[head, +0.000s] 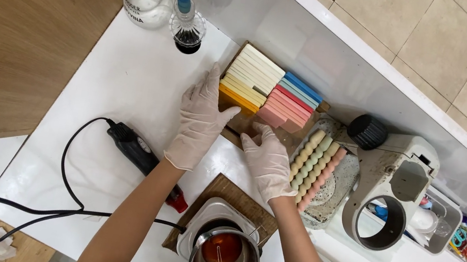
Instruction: The person is cleaning and inspecting candle molds and wax scent samples in a candle studio environment.
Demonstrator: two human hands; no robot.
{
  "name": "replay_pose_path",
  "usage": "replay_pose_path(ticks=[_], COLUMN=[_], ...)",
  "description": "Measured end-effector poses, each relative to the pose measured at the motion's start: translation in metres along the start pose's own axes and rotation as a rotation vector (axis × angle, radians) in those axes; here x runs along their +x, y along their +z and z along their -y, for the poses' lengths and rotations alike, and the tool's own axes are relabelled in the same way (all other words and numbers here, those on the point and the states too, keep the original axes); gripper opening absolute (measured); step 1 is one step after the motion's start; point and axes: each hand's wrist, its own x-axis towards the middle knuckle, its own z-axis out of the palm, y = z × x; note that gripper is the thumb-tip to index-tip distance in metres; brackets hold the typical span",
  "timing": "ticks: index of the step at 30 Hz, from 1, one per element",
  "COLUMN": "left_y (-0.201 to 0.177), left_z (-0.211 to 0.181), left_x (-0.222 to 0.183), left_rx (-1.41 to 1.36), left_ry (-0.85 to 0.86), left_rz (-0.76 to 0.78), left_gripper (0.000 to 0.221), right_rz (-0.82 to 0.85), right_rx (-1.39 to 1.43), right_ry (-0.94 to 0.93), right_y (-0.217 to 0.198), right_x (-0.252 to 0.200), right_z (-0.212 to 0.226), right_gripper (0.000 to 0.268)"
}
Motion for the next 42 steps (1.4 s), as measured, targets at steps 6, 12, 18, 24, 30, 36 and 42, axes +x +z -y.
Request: replay_pose_path(ticks=[6, 12, 18, 24, 30, 36, 42], left_y=[0.013, 0.009, 0.005, -0.014, -0.021, -0.013, -0.012], left_z=[0.009, 0.010, 0.011, 0.008, 0.004, 0.003, 0.005], left_x=[0.001, 0.003, 0.005, 0.019, 0.030, 0.032, 0.030], left_rx=[-0.135, -0.199, -0.232, -0.326, -0.391, -0.435, -0.465], left_ry=[-0.039, -0.009, -0.056, 0.056, 0.070, 0.064, 0.063], left_rz=[0.056, 0.056, 0.097, 0.130, 0.207, 0.200, 0.203], left_gripper=[0.109, 0.105, 0.104, 0.119, 0.121, 0.122, 0.122], right_rz=[-0.008, -0.046, 0.011, -0.084, -0.382, -0.216, -0.220], right_rx=[0.066, -0.030, -0.025, 0.226, 0.887, 0.910, 0.956], right_ry=[0.006, -0.064, 0.023, 0.141, 0.005, 0.084, -0.065], right_y=[0.012, 0.025, 0.013, -0.001, 0.002, 0.005, 0.005], right_x=[0.011, 0.029, 0.015, -0.004, 0.013, 0.028, 0.016], right_z=[0.005, 0.001, 0.010, -0.004, -0.055, -0.053, -0.047], right_gripper=[0.059, 0.060, 0.066, 0.056, 0.081, 0.094, 0.092])
